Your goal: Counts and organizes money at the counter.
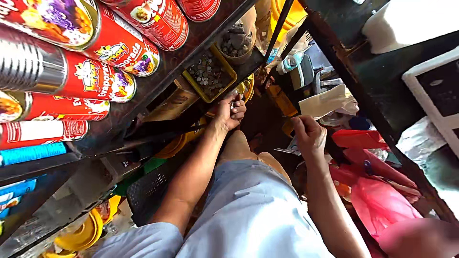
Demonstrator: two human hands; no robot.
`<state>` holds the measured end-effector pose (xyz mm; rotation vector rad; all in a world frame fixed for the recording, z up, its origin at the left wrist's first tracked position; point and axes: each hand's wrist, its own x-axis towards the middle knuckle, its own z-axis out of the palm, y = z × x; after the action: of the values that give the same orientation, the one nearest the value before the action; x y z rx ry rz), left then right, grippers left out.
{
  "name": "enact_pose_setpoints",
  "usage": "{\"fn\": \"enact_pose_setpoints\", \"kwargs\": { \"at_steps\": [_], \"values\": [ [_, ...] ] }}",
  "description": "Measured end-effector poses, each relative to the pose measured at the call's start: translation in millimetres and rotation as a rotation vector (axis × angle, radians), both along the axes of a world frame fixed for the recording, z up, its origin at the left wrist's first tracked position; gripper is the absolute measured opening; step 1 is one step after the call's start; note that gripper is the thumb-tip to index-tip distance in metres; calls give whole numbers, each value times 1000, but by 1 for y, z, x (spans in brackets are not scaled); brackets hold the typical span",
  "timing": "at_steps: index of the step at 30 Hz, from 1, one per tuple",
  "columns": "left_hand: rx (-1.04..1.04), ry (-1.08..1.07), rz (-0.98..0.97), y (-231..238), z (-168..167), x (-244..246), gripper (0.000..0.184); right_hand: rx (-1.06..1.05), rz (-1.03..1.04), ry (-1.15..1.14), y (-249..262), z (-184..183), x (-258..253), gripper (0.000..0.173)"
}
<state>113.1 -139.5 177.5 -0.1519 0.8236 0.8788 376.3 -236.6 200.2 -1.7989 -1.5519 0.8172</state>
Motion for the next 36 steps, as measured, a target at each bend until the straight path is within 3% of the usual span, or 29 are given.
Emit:
{"fn": "enact_pose_setpoints", "kwargs": {
  "at_steps": [2,8,14,20,24,36],
  "values": [
    [-15,7,12,-8,8,7,45,16,23,-9,-3,5,-2,29],
    [-61,180,-99,-36,21,29,32,52,41,-26,-14,14,-2,29],
    [163,-37,-339,-59,44,35,60,88,87,29,-28,29,-5,20],
    [221,-83,-450,-64,80,45,71,188,147,57,-26,44,-16,26],
    [266,-76,-480,-62,87,45,75,200,206,5,-28,52,-11,33],
    [265,-17,-564,-65,91,47,76,289,257,-211,-33,53,-13,30]
  ]
}}
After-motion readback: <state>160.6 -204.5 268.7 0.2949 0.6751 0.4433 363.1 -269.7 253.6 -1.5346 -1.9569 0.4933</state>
